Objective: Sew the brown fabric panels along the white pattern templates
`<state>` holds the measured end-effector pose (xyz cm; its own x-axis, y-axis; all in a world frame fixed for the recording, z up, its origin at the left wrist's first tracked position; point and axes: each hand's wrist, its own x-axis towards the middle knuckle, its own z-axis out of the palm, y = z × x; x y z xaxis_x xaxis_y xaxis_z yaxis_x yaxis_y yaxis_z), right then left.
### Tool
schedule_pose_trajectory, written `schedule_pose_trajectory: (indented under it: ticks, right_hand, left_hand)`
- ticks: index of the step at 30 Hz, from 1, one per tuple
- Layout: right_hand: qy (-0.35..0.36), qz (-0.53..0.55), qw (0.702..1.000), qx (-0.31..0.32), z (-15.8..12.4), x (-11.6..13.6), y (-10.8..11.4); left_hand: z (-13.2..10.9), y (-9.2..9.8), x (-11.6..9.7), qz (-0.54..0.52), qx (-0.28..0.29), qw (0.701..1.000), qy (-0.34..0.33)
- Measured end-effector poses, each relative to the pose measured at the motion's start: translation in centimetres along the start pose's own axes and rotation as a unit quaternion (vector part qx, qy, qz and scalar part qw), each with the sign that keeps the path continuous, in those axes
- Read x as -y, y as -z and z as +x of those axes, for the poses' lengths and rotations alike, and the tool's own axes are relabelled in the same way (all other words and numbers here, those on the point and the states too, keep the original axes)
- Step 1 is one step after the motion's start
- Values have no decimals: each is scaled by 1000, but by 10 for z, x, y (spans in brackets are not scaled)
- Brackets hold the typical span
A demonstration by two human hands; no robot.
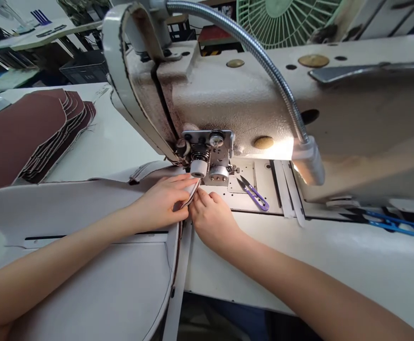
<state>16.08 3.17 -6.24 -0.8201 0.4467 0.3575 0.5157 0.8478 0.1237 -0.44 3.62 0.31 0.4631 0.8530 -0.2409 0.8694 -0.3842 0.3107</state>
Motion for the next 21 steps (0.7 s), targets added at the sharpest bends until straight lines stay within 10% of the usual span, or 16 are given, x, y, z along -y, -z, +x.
schedule_pose_trajectory:
  ticks: [16,21]
  right_hand:
    - [36,11,998,-40,-9,15,11]
    - [36,21,999,-31,-15,22,16]
  left_hand:
    - [3,-13,0,-25,-93,993,-65]
    - [-10,-7,-5,32,-43,998,-20]
